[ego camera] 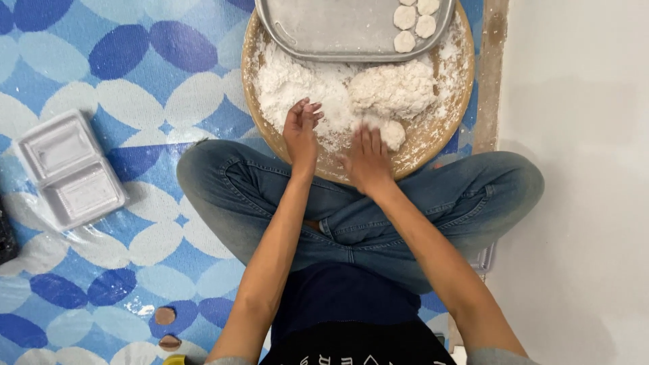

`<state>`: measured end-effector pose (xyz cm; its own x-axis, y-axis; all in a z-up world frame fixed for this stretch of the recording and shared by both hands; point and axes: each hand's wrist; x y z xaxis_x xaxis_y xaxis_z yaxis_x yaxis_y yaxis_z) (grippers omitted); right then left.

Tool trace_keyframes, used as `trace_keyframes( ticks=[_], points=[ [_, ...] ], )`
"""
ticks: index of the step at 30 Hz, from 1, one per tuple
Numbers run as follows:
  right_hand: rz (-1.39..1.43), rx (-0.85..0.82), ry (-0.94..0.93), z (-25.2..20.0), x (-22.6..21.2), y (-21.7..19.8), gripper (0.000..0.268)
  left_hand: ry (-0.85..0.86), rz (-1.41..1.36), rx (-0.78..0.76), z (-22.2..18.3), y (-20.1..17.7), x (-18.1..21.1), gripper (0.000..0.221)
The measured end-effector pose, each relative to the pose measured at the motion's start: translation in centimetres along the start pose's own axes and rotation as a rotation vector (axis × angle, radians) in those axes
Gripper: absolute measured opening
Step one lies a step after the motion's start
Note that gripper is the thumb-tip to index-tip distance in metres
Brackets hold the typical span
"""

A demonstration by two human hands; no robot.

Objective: A person sitting on the floor pinches pieces of dough from a bowl of flour, rolls them into small balls between their hands, and arranges them on a metal tray.

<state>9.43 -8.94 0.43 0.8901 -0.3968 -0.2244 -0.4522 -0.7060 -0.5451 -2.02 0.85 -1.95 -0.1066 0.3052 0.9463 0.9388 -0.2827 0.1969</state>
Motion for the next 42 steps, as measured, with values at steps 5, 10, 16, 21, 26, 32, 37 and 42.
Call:
trace_keyframes(
  ticks=[5,10,16,21,26,32,37,42],
  points=[
    [-0.013,0.106,-0.237,-1.4,-1.5,-0.5,0.062,-0.092,0.168,-0.174,-0.2,0.0,-1.2,0.025],
    [0.065,-0.014,-0.271,-0.5,1.2,2.1,0.055,-0.248,0.558,-0.539,-2.0,0.4,1.0,0.038],
    [0.365,0.128,-0.183,-0.6,2.5,0.9,0.040,-0.310,0.913,-0.698,-2.3,0.0,0.4,0.050],
    [0.632,0.173,-0.155,-3.0,2.1,-1.3,0.061,-0.139,0.968,-0.634,-3.0,0.6,1.7,0.038],
    [0.763,0.050,-0.267,-5.4,-0.6,-4.5,0.075,-0.133,0.855,-0.697,-3.2,2.5,4.3,0.068],
    [0.884,0.122,-0.120,-6.1,-1.0,-4.8,0.069,0.102,1.281,-0.637,-1.1,1.4,-4.8,0.053],
    [0.711,0.367,-0.110,-3.6,1.1,-1.6,0.055,-0.043,0.943,-0.578,-2.0,1.4,0.3,0.061],
    [0.243,0.241,-0.334,-3.4,-0.5,-0.8,0.064,-0.202,0.242,-0.598,-1.4,0.6,1.8,0.089]
  ],
)
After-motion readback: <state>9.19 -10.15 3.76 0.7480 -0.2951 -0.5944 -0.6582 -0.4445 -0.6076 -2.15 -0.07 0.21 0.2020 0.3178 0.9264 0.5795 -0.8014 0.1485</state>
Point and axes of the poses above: each hand's wrist, its own z-axis towards the middle knuckle, its own y-axis out of the palm, x = y × z, and after that the axes turned 15 degrees about -x, right-handed
